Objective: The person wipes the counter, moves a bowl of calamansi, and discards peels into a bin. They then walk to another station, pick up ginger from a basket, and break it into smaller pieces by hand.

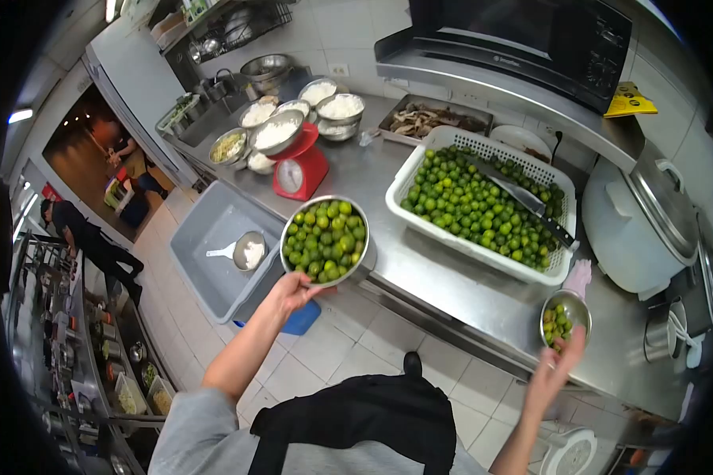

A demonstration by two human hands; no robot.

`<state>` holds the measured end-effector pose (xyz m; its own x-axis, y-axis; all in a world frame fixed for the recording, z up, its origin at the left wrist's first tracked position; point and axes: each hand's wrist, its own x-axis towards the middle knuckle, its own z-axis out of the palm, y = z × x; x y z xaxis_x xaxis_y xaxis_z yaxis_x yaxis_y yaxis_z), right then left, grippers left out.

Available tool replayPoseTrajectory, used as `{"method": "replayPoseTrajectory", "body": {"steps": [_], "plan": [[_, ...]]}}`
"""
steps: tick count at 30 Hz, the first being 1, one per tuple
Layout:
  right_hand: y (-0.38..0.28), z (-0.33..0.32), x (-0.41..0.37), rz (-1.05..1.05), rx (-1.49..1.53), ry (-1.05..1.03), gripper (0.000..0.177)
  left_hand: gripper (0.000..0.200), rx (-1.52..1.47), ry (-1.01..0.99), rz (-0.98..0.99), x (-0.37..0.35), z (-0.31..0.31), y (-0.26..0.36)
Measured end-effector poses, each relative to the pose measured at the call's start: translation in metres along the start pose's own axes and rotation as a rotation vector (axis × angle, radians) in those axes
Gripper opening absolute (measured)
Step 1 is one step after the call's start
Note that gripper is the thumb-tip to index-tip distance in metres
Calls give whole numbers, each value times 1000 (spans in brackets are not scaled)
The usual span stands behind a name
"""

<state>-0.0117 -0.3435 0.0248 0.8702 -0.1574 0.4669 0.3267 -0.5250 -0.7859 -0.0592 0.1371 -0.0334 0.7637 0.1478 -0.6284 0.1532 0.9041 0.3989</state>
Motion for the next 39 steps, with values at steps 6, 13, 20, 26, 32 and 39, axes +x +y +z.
{"method": "replayPoseTrajectory", "body": {"steps": [6,13,20,26,32,39], "plan": [[-64,94,-89,-6,111,-811,40,59,116,93,-1,-97,-137,-47],[-79,166,-179,16,-35,-1361,37,78,150,331,-40,-143,-238,-110],[-52,202,-184,-282,-366,-1492,38,79,-24,460,-46,-120,-274,-142],[-46,212,-151,-229,-441,-1545,36,84,22,499,43,-59,-256,-140],[-52,197,-83,-79,-420,-1404,37,84,-23,407,-2,49,-220,-118],[-42,167,-21,70,-475,-1260,38,90,227,252,-8,169,-135,-105]]}}
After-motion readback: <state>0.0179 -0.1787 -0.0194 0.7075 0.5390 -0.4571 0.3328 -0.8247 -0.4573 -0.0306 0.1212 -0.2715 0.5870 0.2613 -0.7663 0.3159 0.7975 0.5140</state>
